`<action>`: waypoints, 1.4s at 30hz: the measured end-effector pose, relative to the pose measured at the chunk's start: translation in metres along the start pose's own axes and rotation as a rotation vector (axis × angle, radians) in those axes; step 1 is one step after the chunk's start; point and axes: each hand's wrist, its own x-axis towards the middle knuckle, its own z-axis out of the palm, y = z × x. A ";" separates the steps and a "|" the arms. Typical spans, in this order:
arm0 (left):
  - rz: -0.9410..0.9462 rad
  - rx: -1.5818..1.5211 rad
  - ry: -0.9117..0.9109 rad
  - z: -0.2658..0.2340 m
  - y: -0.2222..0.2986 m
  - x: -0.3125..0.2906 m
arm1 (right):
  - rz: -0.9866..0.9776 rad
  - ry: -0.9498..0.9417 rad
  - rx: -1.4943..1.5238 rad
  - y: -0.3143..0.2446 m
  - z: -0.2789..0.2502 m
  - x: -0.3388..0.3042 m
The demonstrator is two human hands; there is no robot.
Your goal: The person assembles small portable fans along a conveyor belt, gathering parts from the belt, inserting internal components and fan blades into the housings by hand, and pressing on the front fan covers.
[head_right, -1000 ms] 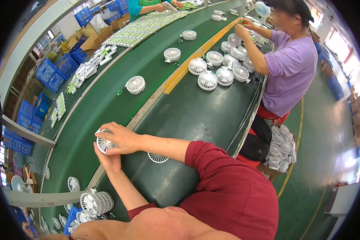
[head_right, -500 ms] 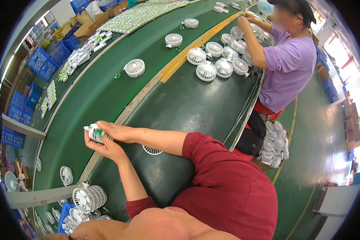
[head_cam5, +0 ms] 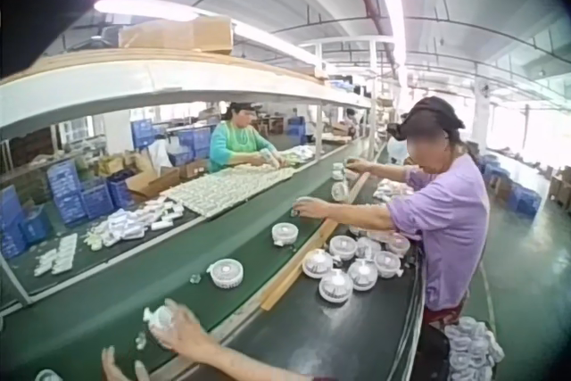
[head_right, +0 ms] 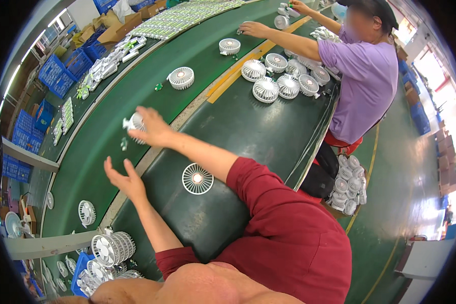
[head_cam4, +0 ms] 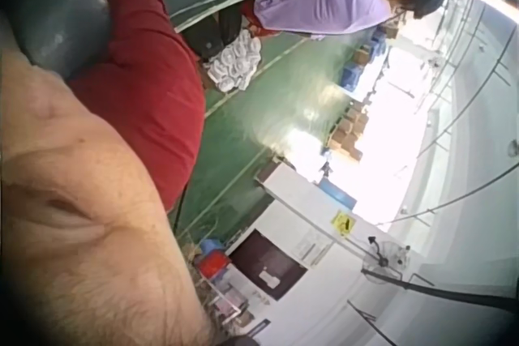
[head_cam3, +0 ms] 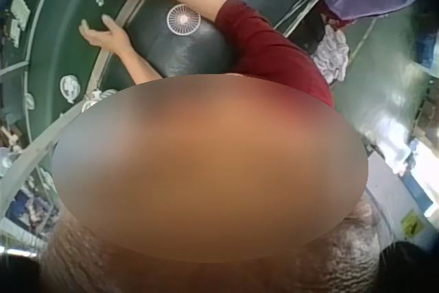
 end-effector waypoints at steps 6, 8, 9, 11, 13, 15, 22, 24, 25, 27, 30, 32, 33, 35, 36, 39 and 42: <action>-0.251 0.567 0.195 -0.061 -0.081 0.011 | -0.187 -0.367 -0.214 -0.021 -0.067 -0.061; -0.396 0.673 0.181 -0.069 -0.087 0.015 | -0.225 -0.559 -0.218 -0.041 -0.094 -0.093; -0.533 0.737 0.157 -0.071 -0.087 0.015 | -0.217 -0.643 -0.237 -0.049 -0.103 -0.107; -0.587 0.726 0.130 -0.074 -0.087 0.016 | -0.247 -0.686 -0.322 -0.049 -0.111 -0.137; -0.632 0.760 0.096 -0.079 -0.092 0.018 | -0.287 -0.720 -0.408 -0.046 -0.106 -0.153; -0.608 0.792 0.143 -0.077 -0.091 0.021 | -0.275 -0.627 -0.375 -0.039 -0.102 -0.159; -0.442 0.555 -0.036 -0.068 -0.082 0.012 | -0.267 -0.450 -0.293 -0.026 -0.096 -0.152; -0.325 0.301 0.038 -0.068 -0.087 0.018 | -0.251 -0.405 -0.251 -0.026 -0.094 -0.150; -0.231 0.220 0.113 -0.066 -0.089 0.022 | -0.270 -0.421 -0.228 -0.026 -0.092 -0.150; -0.135 0.529 0.175 -0.060 -0.082 0.035 | -0.267 -0.374 -0.225 -0.023 -0.095 -0.149; -0.302 0.557 0.060 -0.055 -0.100 0.041 | -0.277 -0.364 -0.217 -0.025 -0.094 -0.150; -0.290 0.477 0.110 -0.051 -0.103 0.039 | -0.268 -0.351 -0.244 -0.024 -0.095 -0.151; -0.290 0.486 0.123 -0.052 -0.108 0.035 | -0.281 -0.354 -0.235 -0.024 -0.093 -0.152; -0.276 0.447 0.137 -0.056 -0.115 0.030 | -0.252 -0.354 -0.206 -0.025 -0.092 -0.152; -0.275 0.451 0.147 -0.058 -0.117 0.030 | -0.262 -0.355 -0.203 -0.026 -0.091 -0.151; -0.385 0.353 -0.015 -0.058 -0.110 0.032 | -0.252 -0.347 -0.199 -0.025 -0.091 -0.151; -0.342 0.284 -0.065 -0.045 -0.089 0.032 | -0.174 -0.347 -0.100 -0.030 -0.085 -0.138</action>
